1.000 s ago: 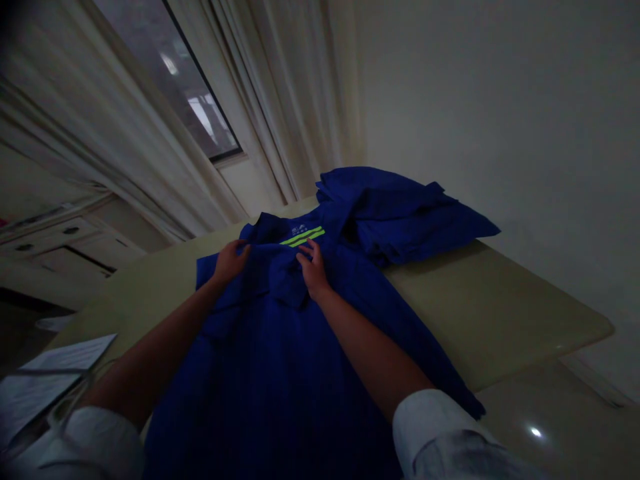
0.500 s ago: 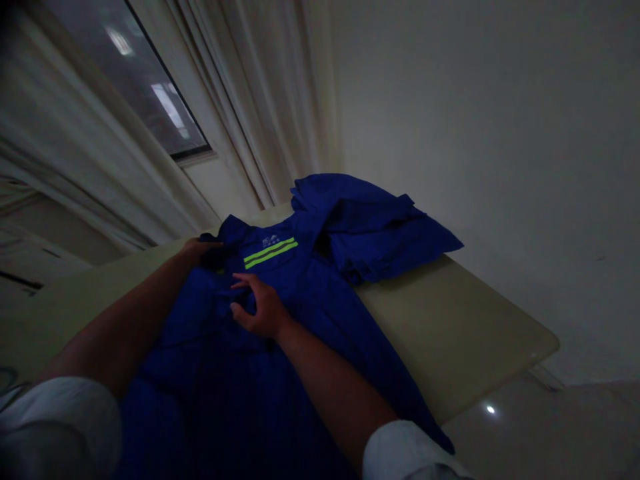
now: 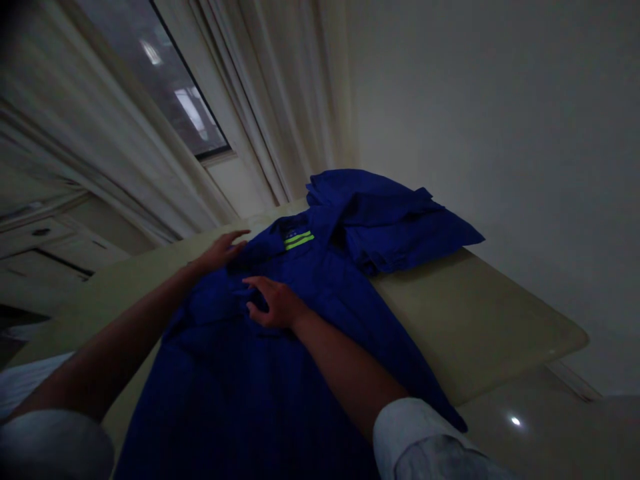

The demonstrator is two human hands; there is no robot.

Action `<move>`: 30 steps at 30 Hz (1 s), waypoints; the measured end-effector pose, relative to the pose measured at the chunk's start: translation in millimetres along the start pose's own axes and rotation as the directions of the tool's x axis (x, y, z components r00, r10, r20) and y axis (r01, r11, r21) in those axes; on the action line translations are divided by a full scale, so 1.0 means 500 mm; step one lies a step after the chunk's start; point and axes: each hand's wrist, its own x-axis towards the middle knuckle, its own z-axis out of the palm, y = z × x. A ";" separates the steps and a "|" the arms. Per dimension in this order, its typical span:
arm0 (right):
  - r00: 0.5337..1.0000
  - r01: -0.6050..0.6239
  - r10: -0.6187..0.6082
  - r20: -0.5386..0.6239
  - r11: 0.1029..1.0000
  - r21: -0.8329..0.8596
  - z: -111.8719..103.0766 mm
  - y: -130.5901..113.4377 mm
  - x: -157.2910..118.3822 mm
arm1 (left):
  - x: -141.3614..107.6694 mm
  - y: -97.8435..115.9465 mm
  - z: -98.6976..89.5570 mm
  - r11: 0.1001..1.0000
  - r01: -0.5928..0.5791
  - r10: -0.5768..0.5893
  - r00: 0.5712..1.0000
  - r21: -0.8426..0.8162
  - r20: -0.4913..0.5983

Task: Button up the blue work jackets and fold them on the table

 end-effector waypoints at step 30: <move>0.529 -0.826 0.422 -0.736 0.453 -0.335 -0.427 0.126 0.245 | -0.281 0.113 0.190 0.990 0.121 -0.127 0.618 -0.066 -0.776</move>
